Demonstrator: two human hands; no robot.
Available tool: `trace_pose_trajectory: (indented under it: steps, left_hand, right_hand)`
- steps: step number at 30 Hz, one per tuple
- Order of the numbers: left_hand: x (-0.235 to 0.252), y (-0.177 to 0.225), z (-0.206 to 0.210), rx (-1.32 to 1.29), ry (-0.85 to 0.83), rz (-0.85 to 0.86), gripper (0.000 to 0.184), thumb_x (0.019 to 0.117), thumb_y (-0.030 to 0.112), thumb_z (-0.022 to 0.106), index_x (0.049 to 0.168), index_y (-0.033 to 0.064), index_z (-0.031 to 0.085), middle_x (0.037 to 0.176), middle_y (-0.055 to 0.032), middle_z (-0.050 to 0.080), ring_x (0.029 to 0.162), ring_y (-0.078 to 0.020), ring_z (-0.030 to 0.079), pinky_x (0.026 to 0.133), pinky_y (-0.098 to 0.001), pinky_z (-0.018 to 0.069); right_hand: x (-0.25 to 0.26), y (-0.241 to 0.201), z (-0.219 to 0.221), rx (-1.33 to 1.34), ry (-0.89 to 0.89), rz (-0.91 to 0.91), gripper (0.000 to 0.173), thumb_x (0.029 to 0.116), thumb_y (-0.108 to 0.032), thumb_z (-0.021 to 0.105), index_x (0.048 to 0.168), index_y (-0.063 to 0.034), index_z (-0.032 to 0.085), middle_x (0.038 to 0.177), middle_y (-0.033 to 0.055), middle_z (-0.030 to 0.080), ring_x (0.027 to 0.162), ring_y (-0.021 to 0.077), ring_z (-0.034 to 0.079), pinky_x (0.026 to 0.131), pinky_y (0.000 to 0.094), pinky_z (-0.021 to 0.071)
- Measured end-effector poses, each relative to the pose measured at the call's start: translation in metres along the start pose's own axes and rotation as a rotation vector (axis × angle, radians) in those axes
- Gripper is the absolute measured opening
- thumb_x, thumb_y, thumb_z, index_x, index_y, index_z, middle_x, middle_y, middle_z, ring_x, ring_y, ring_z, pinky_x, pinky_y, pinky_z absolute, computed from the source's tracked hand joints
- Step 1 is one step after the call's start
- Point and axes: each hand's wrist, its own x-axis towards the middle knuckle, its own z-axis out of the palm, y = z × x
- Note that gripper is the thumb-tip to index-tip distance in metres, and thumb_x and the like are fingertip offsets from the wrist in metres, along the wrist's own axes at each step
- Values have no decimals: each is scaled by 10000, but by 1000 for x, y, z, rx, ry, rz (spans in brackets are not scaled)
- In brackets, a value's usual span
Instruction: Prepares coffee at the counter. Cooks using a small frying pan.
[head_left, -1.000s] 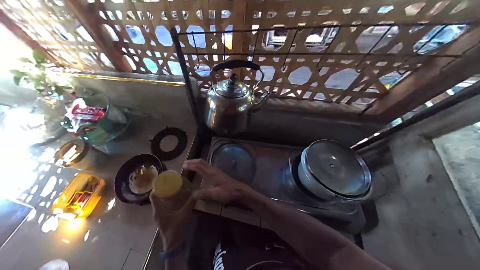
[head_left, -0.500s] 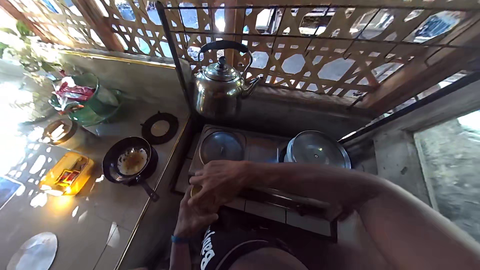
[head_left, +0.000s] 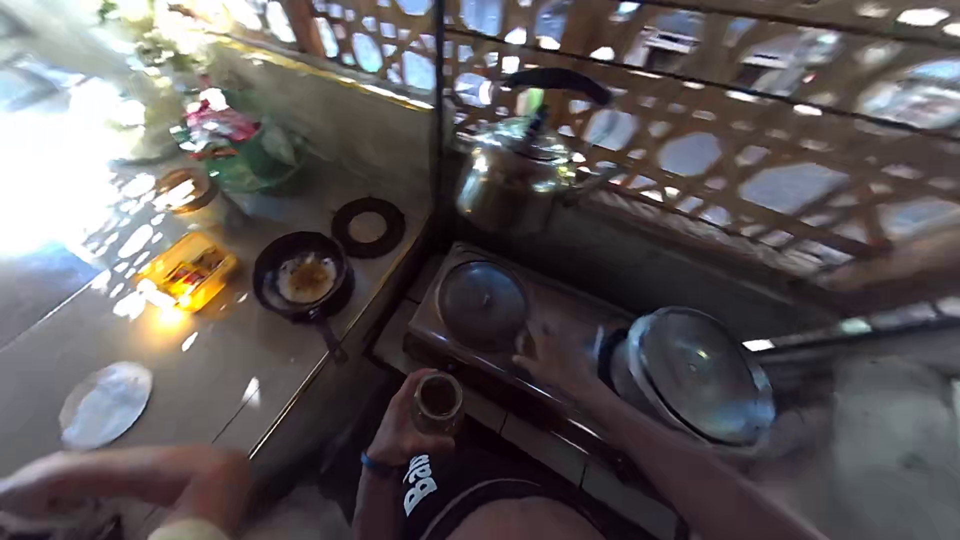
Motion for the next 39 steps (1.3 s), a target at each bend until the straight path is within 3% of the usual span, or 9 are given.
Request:
trace_pose_trajectory:
  steps: [5, 8, 12, 14, 18, 20, 22, 27, 39]
  left_hand:
    - [-23, 1, -8, 38, 192, 15, 1089, 539, 173, 1003, 1466, 17, 454, 1391, -122, 613, 1275, -221, 606, 1089, -419, 538]
    - [-39, 8, -14, 47, 298, 19, 1082, 539, 172, 1004, 1460, 10, 458, 1387, -130, 613, 1270, -226, 608, 1084, -413, 539]
    - [-59, 18, -22, 76, 429, 72, 1082, 552, 221, 1004, 1464, 16, 459, 1379, -138, 619, 1252, -238, 623, 1070, -411, 553]
    - [-66, 23, -24, 60, 526, 91, 1085, 539, 255, 1006, 1452, 9, 473, 1367, -156, 623, 1237, -264, 629, 1056, -428, 561]
    - [-77, 31, -32, 90, 694, 101, 1113, 518, 310, 1011, 1439, -10, 473, 1360, -176, 624, 1246, -290, 624, 1058, -447, 559]
    - [-80, 38, -35, 108, 808, 54, 1137, 496, 317, 1018, 1430, -26, 468, 1340, -172, 641, 1227, -283, 641, 1046, -437, 571]
    - [-76, 40, -40, 179, 920, -9, 1159, 482, 319, 1019, 1430, -33, 453, 1327, -155, 649, 1214, -256, 649, 1035, -416, 580]
    - [-37, 26, -65, 385, 1109, -99, 1168, 509, 389, 1002, 1455, -9, 445, 1337, -119, 638, 1220, -150, 630, 1040, -341, 554]
    - [118, 18, -120, 375, 1134, -171, 1119, 541, 322, 977, 1481, 38, 439, 1345, -198, 615, 1196, -294, 636, 1011, -508, 539]
  right_hand:
    - [-15, -14, 18, -64, 1, 40, 1088, 775, -503, 862, 1607, -94, 293, 1472, 359, 445, 1286, 589, 487, 969, 750, 452]
    - [8, -74, 11, 174, 188, -202, 784, 885, -442, 778, 1484, -25, 493, 1357, 331, 553, 1163, 503, 610, 931, 661, 531]
    - [58, -221, 16, 676, -297, -329, 511, 1057, -364, 524, 1409, 5, 553, 1300, 224, 635, 1163, 298, 653, 1013, 459, 543]
    - [78, -289, 40, 985, -644, -201, 526, 1104, -370, 431, 1463, 12, 468, 1329, 217, 620, 1163, 281, 660, 988, 432, 559]
    - [97, -362, 85, 1377, -960, 163, 516, 1093, -469, 429, 1467, -116, 393, 1042, 136, 705, 764, 213, 699, 663, 343, 592]
    - [96, -371, 84, 1304, -832, 211, 385, 1102, -404, 445, 1354, -116, 492, 726, 32, 563, 515, 123, 512, 473, 265, 458]
    - [97, -363, 74, 1215, -709, 211, 312, 1097, -357, 482, 1267, -99, 527, 641, -12, 420, 462, 98, 385, 428, 252, 373]
    - [107, -326, 18, 1004, -547, 31, 332, 1091, -334, 503, 1291, -72, 543, 645, -11, 423, 472, 98, 399, 436, 257, 382]
    - [101, -273, -135, 634, -269, -252, 308, 1082, -287, 523, 1278, -67, 612, 716, 40, 524, 515, 127, 464, 487, 296, 435]
